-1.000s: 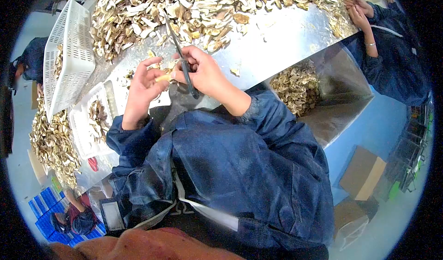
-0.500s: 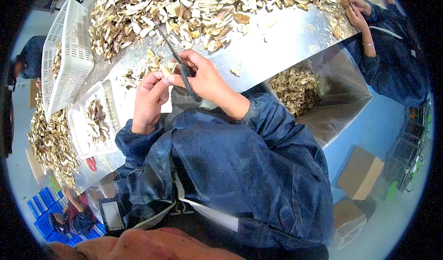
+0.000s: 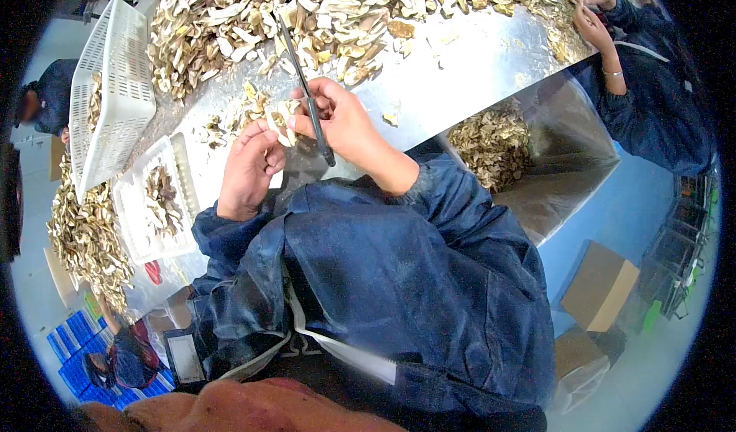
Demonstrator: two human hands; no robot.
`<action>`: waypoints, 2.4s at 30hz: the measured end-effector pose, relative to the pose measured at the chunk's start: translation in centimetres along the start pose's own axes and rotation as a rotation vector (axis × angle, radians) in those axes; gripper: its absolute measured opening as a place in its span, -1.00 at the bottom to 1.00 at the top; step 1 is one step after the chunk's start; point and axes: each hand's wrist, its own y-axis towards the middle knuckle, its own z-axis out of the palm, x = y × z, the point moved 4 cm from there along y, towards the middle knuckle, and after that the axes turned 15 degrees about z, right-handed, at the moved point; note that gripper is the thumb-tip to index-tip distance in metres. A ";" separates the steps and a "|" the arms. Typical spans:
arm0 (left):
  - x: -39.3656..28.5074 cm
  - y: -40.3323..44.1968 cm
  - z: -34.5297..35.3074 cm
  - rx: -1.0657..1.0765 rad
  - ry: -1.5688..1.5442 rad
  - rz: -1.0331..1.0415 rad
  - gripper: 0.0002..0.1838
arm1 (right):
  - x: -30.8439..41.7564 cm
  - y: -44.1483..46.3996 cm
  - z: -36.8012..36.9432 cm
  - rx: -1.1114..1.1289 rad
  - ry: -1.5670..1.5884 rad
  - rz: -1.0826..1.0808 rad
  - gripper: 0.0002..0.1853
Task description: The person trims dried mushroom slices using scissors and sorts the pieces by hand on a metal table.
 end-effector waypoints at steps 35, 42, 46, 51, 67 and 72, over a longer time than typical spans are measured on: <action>-4.0 13.7 -5.2 -0.047 0.547 0.064 -0.80 | -0.6 -1.1 -3.3 0.047 0.083 0.066 -0.70; -4.0 15.9 -2.0 -0.008 0.400 0.062 -0.67 | -0.7 -1.0 -3.2 0.073 0.100 0.069 -0.70; -3.3 16.9 -0.1 0.255 1.382 0.513 -0.68 | -0.7 -1.0 -3.3 0.058 0.095 0.068 -0.70; -3.6 14.9 0.7 0.374 1.486 0.655 -0.78 | -0.8 -0.9 -3.3 0.067 0.117 0.038 -0.69; -3.2 8.0 -1.5 0.199 0.404 -0.083 -0.87 | -0.4 -1.1 -3.1 0.038 0.051 0.063 -0.71; -3.5 6.1 -1.1 0.125 0.247 -0.097 -0.71 | -0.5 -1.1 -2.8 0.029 0.091 0.057 -0.70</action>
